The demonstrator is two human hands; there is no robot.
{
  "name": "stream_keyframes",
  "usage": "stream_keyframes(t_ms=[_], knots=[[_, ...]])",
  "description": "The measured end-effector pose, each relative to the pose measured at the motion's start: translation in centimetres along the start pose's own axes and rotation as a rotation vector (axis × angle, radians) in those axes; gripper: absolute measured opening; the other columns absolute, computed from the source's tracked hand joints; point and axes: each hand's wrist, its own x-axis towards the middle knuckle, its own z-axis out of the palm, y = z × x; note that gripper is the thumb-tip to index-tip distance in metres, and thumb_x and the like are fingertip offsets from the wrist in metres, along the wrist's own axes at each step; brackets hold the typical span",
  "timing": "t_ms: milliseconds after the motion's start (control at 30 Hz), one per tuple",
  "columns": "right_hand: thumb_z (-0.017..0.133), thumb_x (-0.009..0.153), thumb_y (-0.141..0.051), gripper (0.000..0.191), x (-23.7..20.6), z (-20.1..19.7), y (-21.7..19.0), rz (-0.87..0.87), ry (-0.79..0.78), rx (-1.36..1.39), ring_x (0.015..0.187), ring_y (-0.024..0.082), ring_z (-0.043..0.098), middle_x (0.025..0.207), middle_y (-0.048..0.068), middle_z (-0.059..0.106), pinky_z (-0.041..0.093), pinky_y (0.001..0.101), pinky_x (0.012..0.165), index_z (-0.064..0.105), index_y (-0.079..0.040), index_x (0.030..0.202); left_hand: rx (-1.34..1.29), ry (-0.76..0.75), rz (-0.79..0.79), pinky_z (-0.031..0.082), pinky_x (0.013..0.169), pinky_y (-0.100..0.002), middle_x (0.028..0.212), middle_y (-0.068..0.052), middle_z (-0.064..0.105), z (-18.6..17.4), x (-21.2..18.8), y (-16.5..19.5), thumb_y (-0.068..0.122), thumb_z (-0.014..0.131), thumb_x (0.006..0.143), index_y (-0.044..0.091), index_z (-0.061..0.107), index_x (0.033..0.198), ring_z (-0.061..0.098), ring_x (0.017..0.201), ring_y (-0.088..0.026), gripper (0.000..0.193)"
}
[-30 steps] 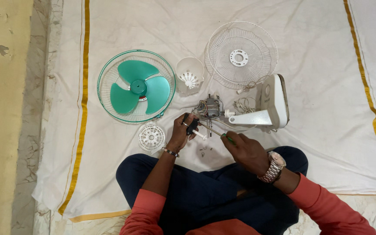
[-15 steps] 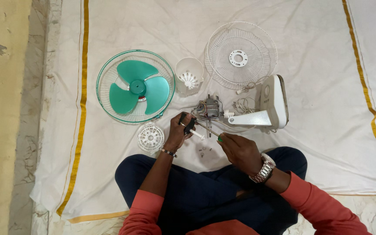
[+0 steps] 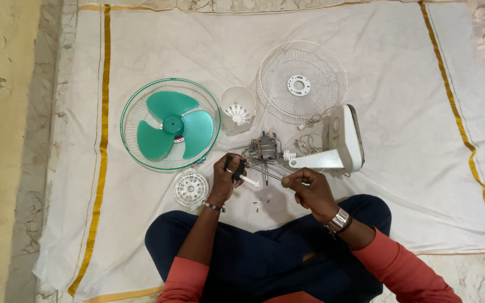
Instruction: The person sits on a sheet and uses a screwdriver to remove a black plastic component from the fan motor. They then inspect the motor and the removed part, handling the internal wiring and shaft.
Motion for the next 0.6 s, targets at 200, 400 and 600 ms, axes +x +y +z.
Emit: stream_keyframes(t_ms=[200,400,600], knots=[[0.078,0.088,-0.023,0.025,-2.1,0.3,-0.9,-0.555,0.089,-0.861,0.064,0.023,0.07,0.093,0.009,0.074,0.053,0.0346,0.055,0.073,-0.007,0.106,0.061,-0.019,-0.067,0.037,0.039,-0.022,0.083,-0.011,0.068,0.5,0.2,-0.4,0.034,0.063,0.102,-0.001,0.065,0.101,0.056,0.055,-0.009,0.035],[0.069,0.075,-0.002,0.048,-2.9,0.8,-0.1,-0.806,-0.086,-1.283,0.076,0.025,0.072,0.122,0.013,0.063,0.056,0.0367,0.052,0.063,-0.004,0.123,0.061,0.0,-0.129,0.037,0.038,-0.022,0.08,-0.011,0.066,0.6,0.3,0.0,0.037,0.061,0.103,-0.002,0.066,0.101,0.054,0.054,-0.009,0.04],[0.066,0.083,-0.002,0.045,-2.2,-1.0,1.0,-1.08,-0.032,-1.486,0.066,0.017,0.064,0.095,0.007,0.064,0.052,0.0319,0.052,0.066,0.0,0.128,0.052,0.005,-0.157,0.036,0.036,-0.023,0.079,-0.013,0.067,0.5,0.3,-0.2,0.037,0.061,0.103,-0.002,0.066,0.1,0.055,0.052,-0.011,0.039]])
